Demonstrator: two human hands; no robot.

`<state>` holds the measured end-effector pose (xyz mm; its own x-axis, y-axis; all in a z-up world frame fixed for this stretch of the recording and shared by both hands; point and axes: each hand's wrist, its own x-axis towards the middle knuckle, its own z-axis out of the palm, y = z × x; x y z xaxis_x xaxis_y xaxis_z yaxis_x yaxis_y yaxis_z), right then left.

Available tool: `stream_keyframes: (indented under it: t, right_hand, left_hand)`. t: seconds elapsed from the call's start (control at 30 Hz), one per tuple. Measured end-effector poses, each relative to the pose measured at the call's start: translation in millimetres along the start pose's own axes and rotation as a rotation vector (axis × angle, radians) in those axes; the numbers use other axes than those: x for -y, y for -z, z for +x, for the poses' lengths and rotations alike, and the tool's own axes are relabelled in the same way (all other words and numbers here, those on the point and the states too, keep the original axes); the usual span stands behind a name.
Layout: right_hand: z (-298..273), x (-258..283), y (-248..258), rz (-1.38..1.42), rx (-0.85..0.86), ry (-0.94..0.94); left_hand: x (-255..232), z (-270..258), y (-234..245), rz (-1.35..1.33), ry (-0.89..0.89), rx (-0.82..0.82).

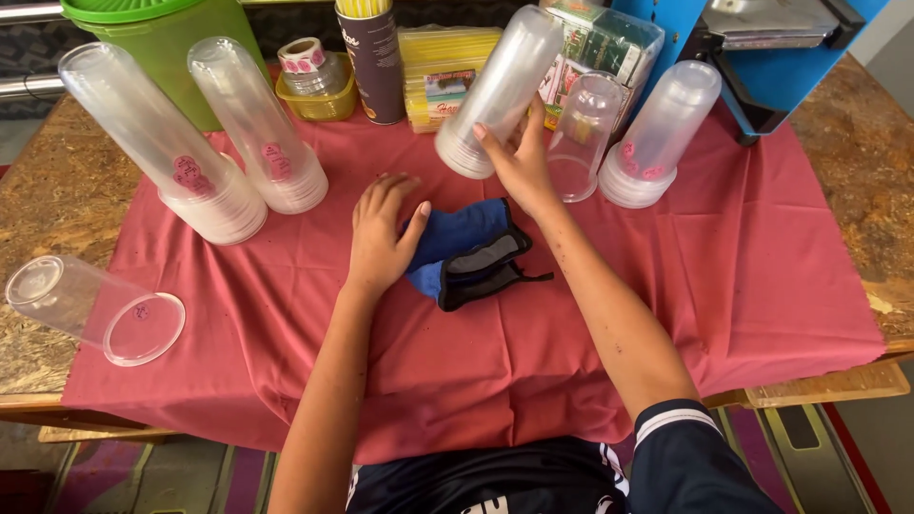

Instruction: Cleaning plastic cups with a blue cloth on a table

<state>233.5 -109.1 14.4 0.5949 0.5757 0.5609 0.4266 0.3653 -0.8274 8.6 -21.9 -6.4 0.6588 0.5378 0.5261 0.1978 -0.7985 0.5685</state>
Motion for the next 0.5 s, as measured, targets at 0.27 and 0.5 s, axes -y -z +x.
stream_keyframes:
  t: [0.27, 0.5]
  right_hand:
    - [-14, -11, -36, 0.569, -0.012, -0.347]
    - [-47, 40, -66, 0.706, -0.167, -0.416]
  left_hand:
    - [-28, 0, 19, -0.383, -0.010, -0.025]
    - [-19, -5, 5, -0.487, 0.049, -0.050]
